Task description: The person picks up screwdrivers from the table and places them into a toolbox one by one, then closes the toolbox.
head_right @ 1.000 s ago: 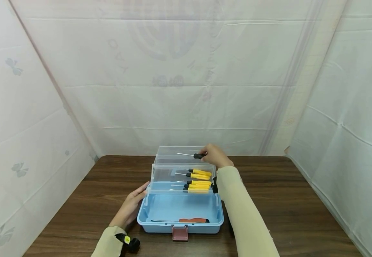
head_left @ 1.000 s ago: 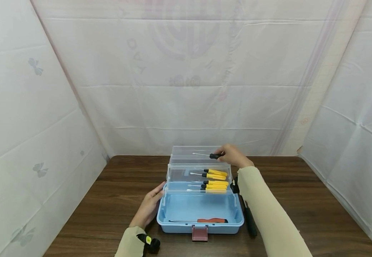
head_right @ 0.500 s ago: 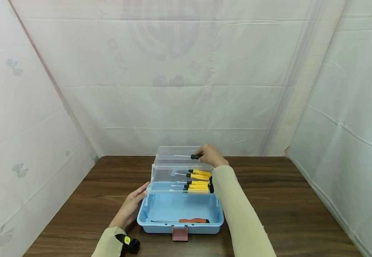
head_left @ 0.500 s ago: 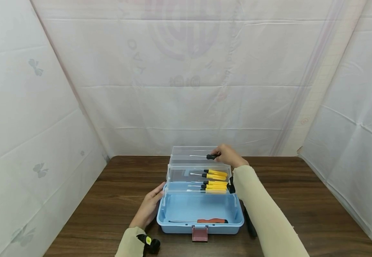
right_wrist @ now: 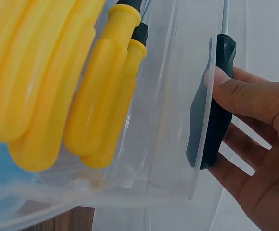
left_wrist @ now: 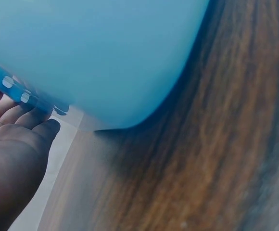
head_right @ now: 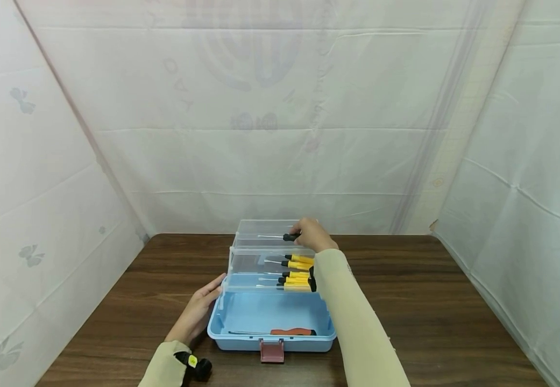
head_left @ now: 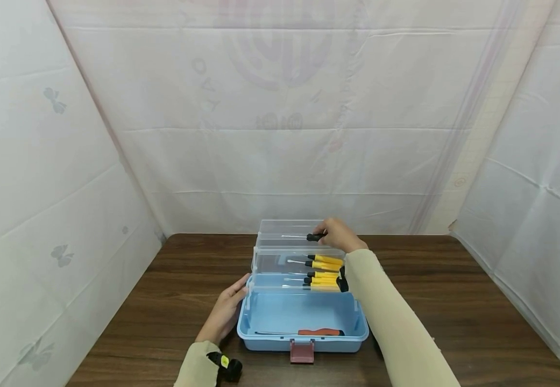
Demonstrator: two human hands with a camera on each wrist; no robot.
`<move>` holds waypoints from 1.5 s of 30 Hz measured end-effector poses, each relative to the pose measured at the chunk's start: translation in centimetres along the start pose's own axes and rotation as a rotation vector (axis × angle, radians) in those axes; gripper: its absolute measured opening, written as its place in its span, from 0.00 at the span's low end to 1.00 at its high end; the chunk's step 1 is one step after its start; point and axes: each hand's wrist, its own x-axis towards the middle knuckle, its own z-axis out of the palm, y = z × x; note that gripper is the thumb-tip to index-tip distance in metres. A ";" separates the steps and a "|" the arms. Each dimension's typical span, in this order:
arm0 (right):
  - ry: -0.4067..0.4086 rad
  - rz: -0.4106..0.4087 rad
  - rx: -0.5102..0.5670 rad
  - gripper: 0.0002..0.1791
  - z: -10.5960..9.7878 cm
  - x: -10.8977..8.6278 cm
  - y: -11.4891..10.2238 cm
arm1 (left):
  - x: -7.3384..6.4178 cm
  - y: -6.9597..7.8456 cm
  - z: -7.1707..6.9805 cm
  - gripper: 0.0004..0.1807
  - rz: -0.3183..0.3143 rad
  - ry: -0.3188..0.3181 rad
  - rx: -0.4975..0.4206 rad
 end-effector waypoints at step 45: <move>0.033 0.065 -0.024 0.14 -0.1 -0.7 0.2 | 0.0 0.1 0.1 0.27 -0.019 0.008 -0.005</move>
